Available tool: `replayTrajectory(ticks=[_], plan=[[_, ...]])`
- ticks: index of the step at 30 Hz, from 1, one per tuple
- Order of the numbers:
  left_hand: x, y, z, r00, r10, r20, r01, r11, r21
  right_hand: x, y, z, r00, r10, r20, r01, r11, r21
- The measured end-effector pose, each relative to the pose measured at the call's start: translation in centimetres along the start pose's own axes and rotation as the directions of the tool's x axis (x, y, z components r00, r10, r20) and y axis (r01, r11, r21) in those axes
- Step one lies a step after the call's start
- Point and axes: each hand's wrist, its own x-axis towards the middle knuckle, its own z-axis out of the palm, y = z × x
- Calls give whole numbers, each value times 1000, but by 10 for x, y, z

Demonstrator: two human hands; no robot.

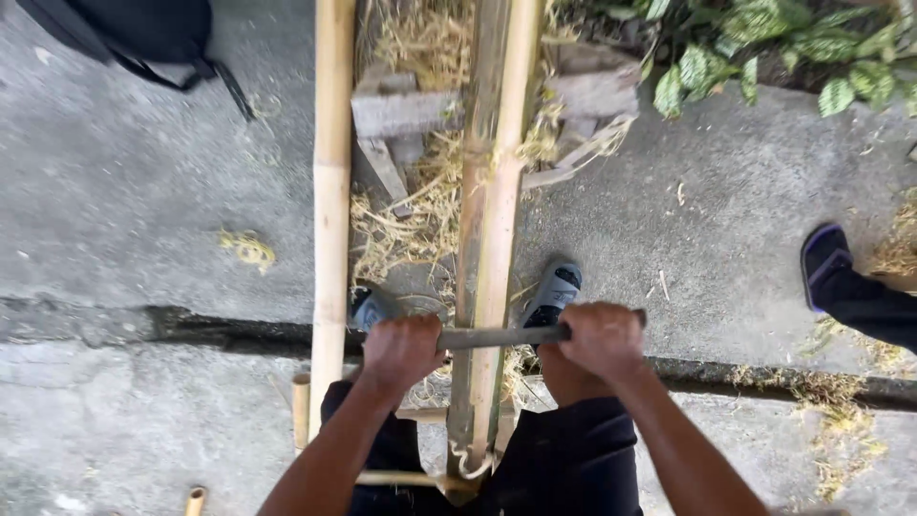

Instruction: Shaving the outer layer of a bamboo pole using a drawknife-like blade.

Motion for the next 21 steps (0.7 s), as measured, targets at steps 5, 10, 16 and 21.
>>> replayTrajectory(ticks=[5,10,16,21], plan=[[-4,7,-15,1000,8,19,-8,1000,4,-13,-5,7,997,70,-42,-70,998,4],[12,14,-51,974,-86,208,86,996,10,12,12,31,959,-13,-285,34,997,66],[111,-5,-126,997,-60,44,52,986,159,93,34,-72,981,76,-178,-88,994,-61],[146,-2,-172,996,-80,38,70,973,221,130,50,-107,981,132,-141,-144,987,-76]])
